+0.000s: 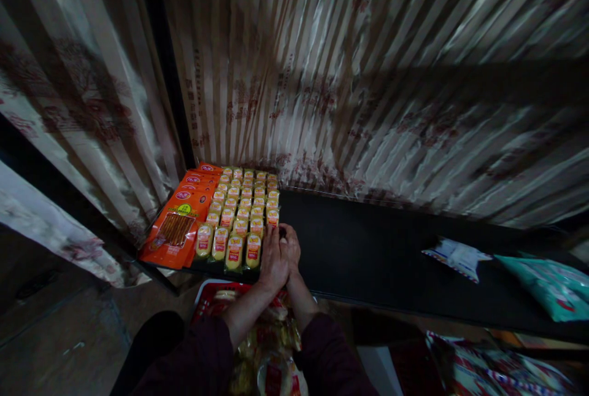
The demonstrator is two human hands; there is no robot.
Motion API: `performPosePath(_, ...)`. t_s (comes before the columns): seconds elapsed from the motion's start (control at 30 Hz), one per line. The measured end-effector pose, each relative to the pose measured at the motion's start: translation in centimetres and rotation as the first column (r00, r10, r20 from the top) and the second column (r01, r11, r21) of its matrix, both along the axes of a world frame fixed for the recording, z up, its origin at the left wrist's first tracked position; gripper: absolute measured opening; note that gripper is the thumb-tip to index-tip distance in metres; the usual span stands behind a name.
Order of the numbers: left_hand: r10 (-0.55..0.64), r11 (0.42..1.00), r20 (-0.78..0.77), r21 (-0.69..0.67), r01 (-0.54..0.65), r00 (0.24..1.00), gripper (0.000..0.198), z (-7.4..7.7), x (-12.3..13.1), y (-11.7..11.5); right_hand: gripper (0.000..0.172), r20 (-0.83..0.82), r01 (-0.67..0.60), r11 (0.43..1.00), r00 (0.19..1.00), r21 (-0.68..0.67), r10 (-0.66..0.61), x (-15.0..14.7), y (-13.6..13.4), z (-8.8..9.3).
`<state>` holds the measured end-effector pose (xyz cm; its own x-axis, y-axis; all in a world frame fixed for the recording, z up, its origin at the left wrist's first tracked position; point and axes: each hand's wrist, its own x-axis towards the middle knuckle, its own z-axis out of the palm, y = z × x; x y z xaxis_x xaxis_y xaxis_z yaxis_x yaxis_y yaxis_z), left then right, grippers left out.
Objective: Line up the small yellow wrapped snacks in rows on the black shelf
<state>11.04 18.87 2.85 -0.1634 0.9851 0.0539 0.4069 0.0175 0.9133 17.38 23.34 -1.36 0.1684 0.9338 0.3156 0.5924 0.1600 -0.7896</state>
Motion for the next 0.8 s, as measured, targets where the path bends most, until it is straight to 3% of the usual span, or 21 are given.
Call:
performPosePath(0.27,0.036,0.997,0.014,0.073,-0.037,0.999,0.053,-1.3,0.3,0.0,0.033,-0.024,-0.017,0.999,1.000,0.039,0.018,0.5,-0.4,-0.4)
performPosePath(0.5,-0.033,0.996,0.023,0.089,0.031,0.999,0.048,-0.8,-0.2,0.3,0.032,0.021,-0.048,0.999,0.999,0.022,0.047,0.1,-0.7,0.2)
performPosePath(0.8,-0.022,0.996,0.020,0.087,0.020,1.000,0.048,-1.0,-0.1,0.8,0.033,0.000,-0.066,0.997,0.998,0.026,0.066,0.1,-1.0,0.7)
